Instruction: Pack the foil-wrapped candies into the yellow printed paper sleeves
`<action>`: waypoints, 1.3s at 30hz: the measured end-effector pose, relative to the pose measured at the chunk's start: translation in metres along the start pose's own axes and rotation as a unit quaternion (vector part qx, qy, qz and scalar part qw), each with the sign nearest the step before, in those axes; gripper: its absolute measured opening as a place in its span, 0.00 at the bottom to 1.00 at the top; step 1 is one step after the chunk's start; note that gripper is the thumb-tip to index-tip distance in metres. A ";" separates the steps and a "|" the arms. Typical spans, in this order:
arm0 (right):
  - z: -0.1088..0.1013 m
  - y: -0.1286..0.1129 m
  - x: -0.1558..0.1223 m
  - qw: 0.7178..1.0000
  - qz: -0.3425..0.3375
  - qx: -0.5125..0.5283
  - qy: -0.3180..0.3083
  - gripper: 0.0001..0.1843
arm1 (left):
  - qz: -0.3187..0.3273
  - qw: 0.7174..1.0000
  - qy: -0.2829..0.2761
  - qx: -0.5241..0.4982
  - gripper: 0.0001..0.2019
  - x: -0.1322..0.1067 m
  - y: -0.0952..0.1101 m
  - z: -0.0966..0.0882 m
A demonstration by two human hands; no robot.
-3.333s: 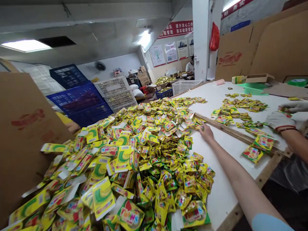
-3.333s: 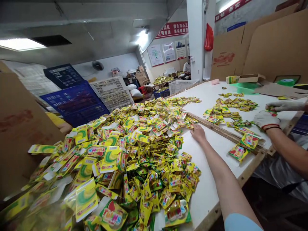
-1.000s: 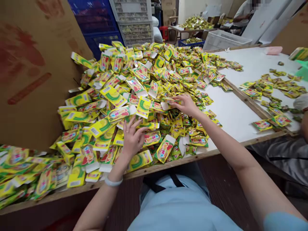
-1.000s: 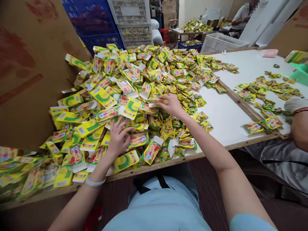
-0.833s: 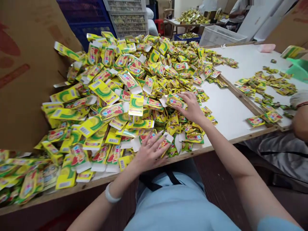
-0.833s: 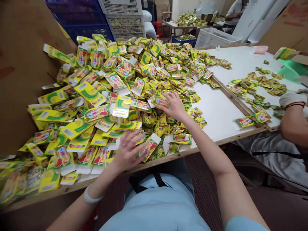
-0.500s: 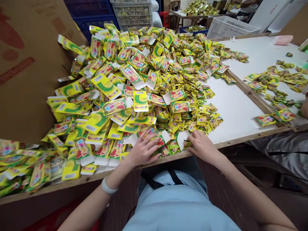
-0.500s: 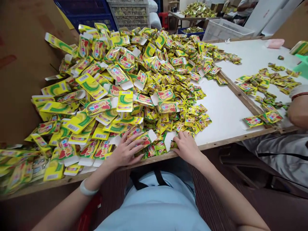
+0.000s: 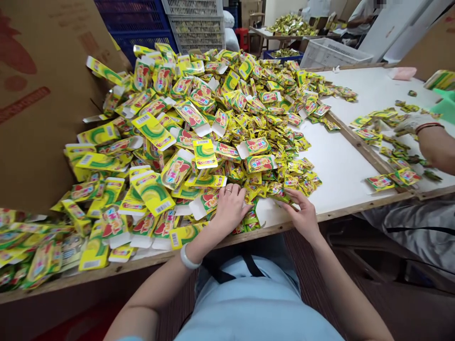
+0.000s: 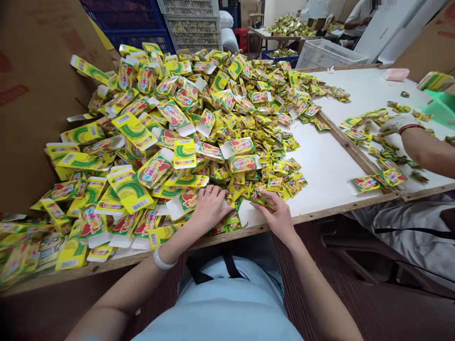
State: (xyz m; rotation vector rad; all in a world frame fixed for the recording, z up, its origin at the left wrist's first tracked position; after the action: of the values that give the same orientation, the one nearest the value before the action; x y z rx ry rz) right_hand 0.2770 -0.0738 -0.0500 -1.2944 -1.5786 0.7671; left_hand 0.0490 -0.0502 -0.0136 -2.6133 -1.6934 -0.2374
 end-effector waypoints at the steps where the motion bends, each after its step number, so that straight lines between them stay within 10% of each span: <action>1: 0.000 0.003 0.000 0.999 0.006 0.024 0.031 0.17 | -0.002 1.000 0.011 -0.023 0.17 0.002 0.002 -0.003; 8: 0.027 0.001 0.001 0.964 -0.215 -0.155 -0.009 0.11 | 0.125 0.920 0.021 -0.370 0.22 0.001 0.020 -0.008; 11: 0.041 -0.010 0.002 0.949 -0.274 -0.158 -0.007 0.12 | 0.069 0.896 0.018 -0.439 0.12 -0.001 0.014 0.004; 17: 0.042 -0.027 0.005 0.992 -0.064 0.077 -0.077 0.25 | -0.057 0.857 0.084 -0.505 0.10 -0.007 0.006 0.003; 25: 0.060 -0.041 -0.022 0.934 0.115 0.285 -0.181 0.18 | -0.109 0.759 0.139 -0.627 0.14 -0.039 0.031 0.004; 34: 0.044 -0.050 0.043 0.986 -0.009 -0.168 0.015 0.18 | -0.214 0.639 0.074 -0.735 0.23 -0.053 0.027 0.011; 39: 0.044 -0.055 0.084 0.981 0.010 -0.194 -0.027 0.16 | -0.259 0.515 0.034 -0.817 0.25 -0.059 0.022 0.008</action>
State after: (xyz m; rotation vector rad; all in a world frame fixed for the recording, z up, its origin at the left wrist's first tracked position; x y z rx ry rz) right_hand 0.2138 -0.0028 0.0050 -1.5780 -1.8231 0.5235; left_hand 0.0466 -0.1116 -0.0279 -1.8660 -2.7420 -3.2406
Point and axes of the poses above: each hand's wrist, its own x-axis towards the middle knuckle, its own z-axis out of the palm, y = z × x, the point moved 2 cm from there along x, towards the middle knuckle, and after that the axes turned 5 degrees about -y, right-handed, at the moved point
